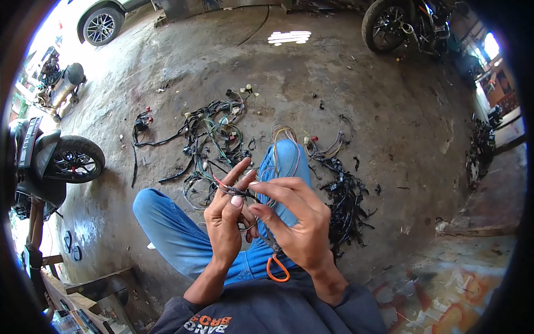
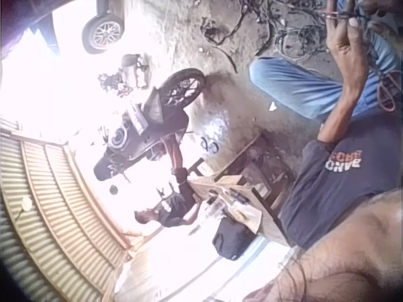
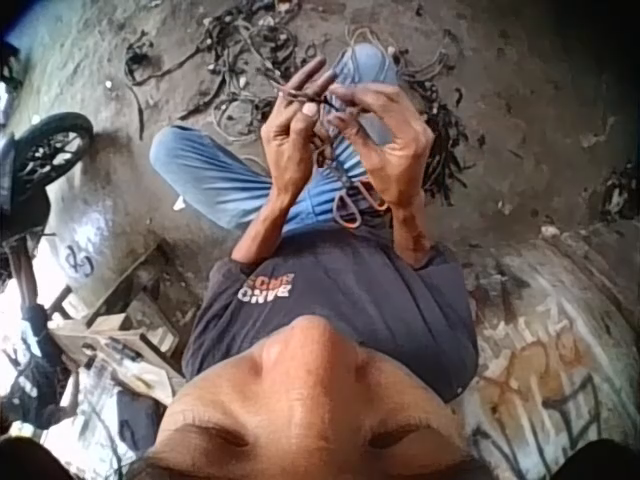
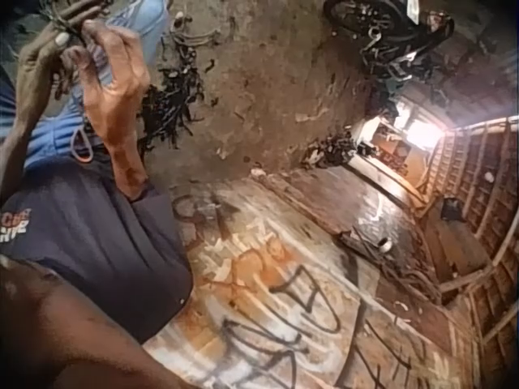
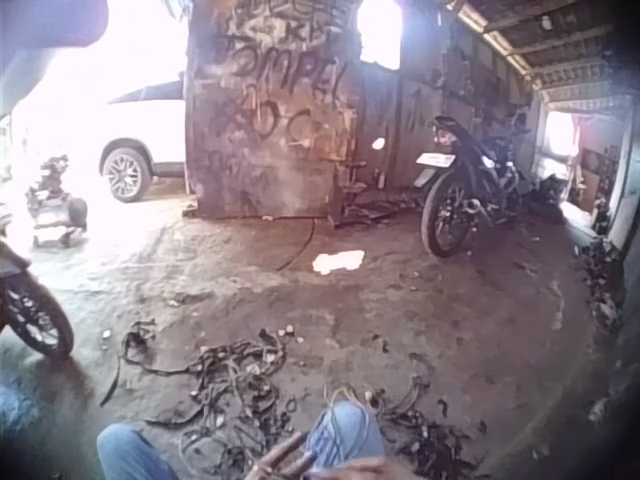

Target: Repairing a motorcycle wiring harness by cutting and stripping wires.

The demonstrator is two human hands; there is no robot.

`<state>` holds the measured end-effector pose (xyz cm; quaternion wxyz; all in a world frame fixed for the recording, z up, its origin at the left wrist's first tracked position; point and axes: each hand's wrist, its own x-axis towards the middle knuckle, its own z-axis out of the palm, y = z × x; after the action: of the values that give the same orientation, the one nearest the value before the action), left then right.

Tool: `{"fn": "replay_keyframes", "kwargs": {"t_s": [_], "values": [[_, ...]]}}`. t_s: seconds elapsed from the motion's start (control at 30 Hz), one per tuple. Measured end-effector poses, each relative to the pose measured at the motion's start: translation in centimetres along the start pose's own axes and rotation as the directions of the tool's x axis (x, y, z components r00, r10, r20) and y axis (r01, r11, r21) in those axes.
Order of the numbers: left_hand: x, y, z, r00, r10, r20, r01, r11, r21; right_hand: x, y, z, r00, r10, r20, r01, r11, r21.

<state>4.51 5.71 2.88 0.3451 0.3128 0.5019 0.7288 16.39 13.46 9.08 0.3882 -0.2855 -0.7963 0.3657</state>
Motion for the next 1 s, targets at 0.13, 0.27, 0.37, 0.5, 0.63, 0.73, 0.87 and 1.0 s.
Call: {"fn": "replay_keyframes", "kwargs": {"t_s": [0.13, 0.27, 0.37, 0.5, 0.63, 0.73, 0.87, 1.0], "values": [[-0.1, 1.2, 0.0, 0.996, -0.094, 0.002, 0.094, 0.995, 0.016, -0.6, 1.0, 1.8, 0.995, 0.096, 0.000, -0.095, 0.989, 0.114], [0.0, 1.5, -0.5, 0.993, -0.118, -0.007, 0.118, 0.993, -0.004, -0.3, 1.1, 2.2, 0.989, 0.145, 0.021, -0.146, 0.972, 0.183], [0.2, 2.2, -0.9, 0.955, -0.295, -0.014, 0.289, 0.943, -0.163, -0.3, 1.6, 2.5, 0.966, 0.248, 0.075, -0.260, 0.927, 0.272], [0.8, 0.7, -1.9, 0.998, -0.046, 0.050, 0.041, 0.995, 0.085, 0.1, 2.4, 2.8, 0.967, 0.225, 0.120, -0.252, 0.917, 0.311], [0.7, 1.2, -1.8, 0.997, -0.077, -0.021, 0.078, 0.996, 0.045, 0.5, 2.5, 3.2, 0.968, 0.178, 0.178, -0.220, 0.943, 0.251], [0.8, 0.7, -2.6, 0.997, -0.055, -0.058, 0.057, 0.998, 0.033, 0.5, 2.6, 3.9, 0.936, 0.224, 0.273, -0.292, 0.926, 0.240], [1.0, 0.2, -3.4, 0.989, -0.055, -0.134, 0.058, 0.998, 0.015, -0.1, 2.8, 5.5, 0.932, 0.227, 0.282, -0.306, 0.910, 0.279], [0.8, 0.0, -4.5, 0.985, 0.023, -0.170, -0.008, 0.996, 0.088, -0.6, 2.4, 6.7, 0.929, 0.198, 0.312, -0.296, 0.904, 0.308]]}}
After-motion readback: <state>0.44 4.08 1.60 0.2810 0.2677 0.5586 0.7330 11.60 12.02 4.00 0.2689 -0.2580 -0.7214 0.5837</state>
